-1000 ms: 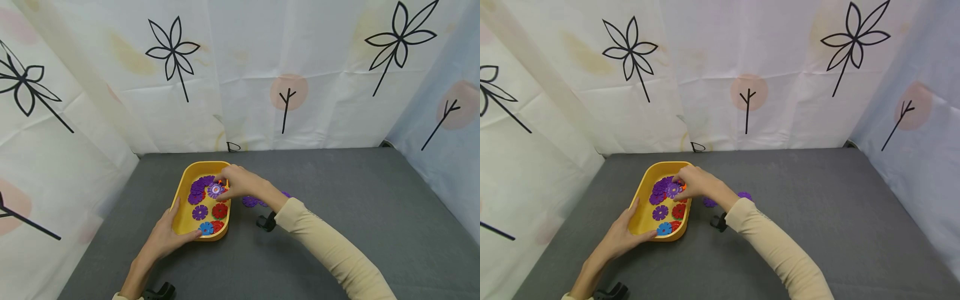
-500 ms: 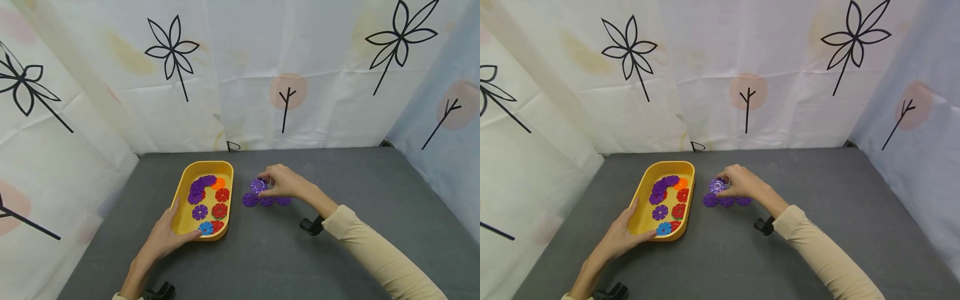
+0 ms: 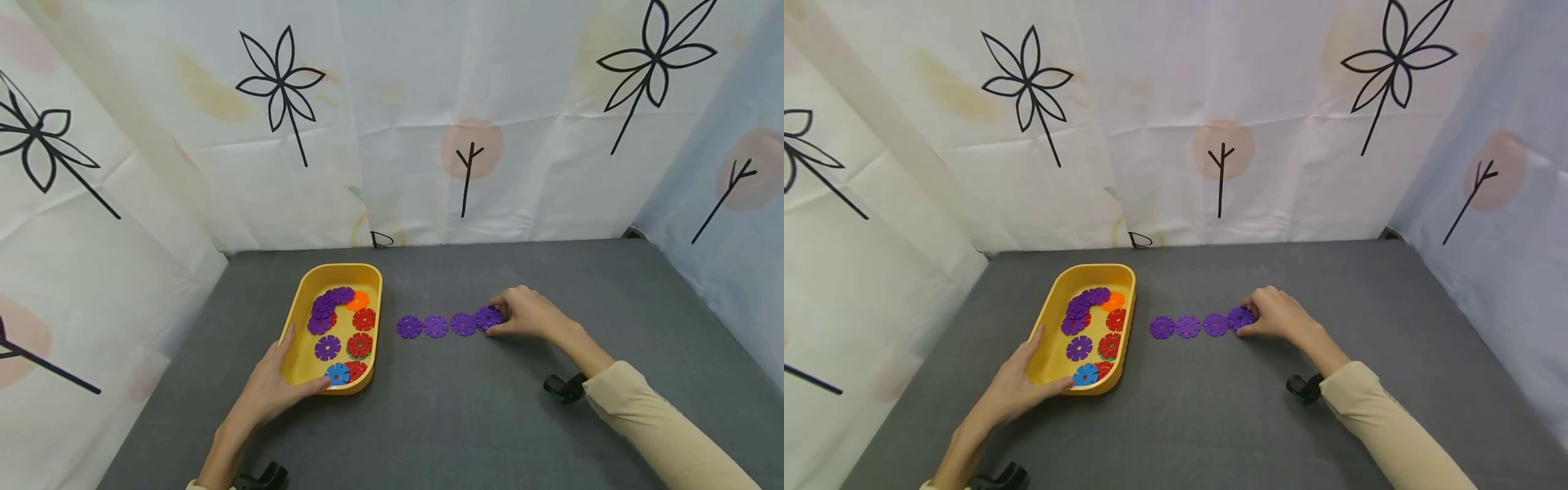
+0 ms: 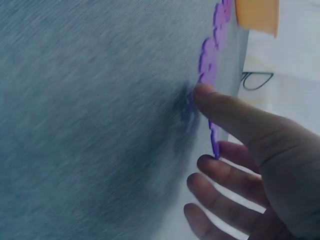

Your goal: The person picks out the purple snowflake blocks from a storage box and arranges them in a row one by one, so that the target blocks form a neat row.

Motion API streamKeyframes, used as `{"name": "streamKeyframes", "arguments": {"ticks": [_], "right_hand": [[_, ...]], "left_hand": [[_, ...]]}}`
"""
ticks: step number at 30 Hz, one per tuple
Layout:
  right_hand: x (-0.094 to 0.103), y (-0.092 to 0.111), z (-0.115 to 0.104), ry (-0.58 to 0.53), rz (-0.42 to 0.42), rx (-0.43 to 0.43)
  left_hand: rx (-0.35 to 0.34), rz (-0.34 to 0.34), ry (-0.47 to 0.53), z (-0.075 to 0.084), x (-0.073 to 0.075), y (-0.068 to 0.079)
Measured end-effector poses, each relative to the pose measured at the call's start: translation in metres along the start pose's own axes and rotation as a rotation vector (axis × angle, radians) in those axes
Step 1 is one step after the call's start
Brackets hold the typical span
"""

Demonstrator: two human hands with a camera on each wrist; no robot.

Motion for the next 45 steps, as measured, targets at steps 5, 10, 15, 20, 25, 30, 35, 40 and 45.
{"name": "streamKeyframes", "arguments": {"ticks": [5,10,15,20,25,30,35,40,45], "right_hand": [[-0.004,0.002,0.012,-0.013,-0.026,-0.057],[-0.007,0.000,0.008,-0.019,-0.029,-0.044],[-0.009,-0.002,-0.005,0.032,-0.003,0.015],[-0.016,-0.006,-0.010,0.053,-0.016,0.051],[-0.019,-0.008,-0.014,0.049,-0.023,0.067],[-0.020,-0.008,-0.016,0.049,-0.016,0.056],[-0.022,-0.007,-0.016,0.058,-0.007,0.052],[-0.020,-0.005,-0.017,0.067,0.024,0.040],[-0.017,-0.004,-0.021,0.089,0.078,0.037]], "left_hand": [[0.002,0.004,0.000,-0.001,-0.001,0.001],[0.008,0.006,-0.004,-0.001,-0.001,0.001],[0.008,0.002,-0.006,0.000,-0.001,0.000],[0.015,-0.001,0.001,0.000,-0.001,0.000],[0.011,0.001,-0.001,0.000,0.000,0.000],[0.003,0.002,0.002,0.001,0.000,0.000],[-0.001,0.006,-0.004,0.001,0.000,-0.001],[0.000,0.008,-0.012,0.001,0.000,-0.001],[0.018,0.005,-0.017,0.000,0.000,-0.001]]}}
Point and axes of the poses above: each hand's wrist, its own y-axis away from the middle knuckle, its own x-axis out of the back of the hand, z = x × y, the point moved 10 cm from there along -y, towards the middle knuckle, and after that the axes turned 2 degrees about -z, right-handed, at the moved point
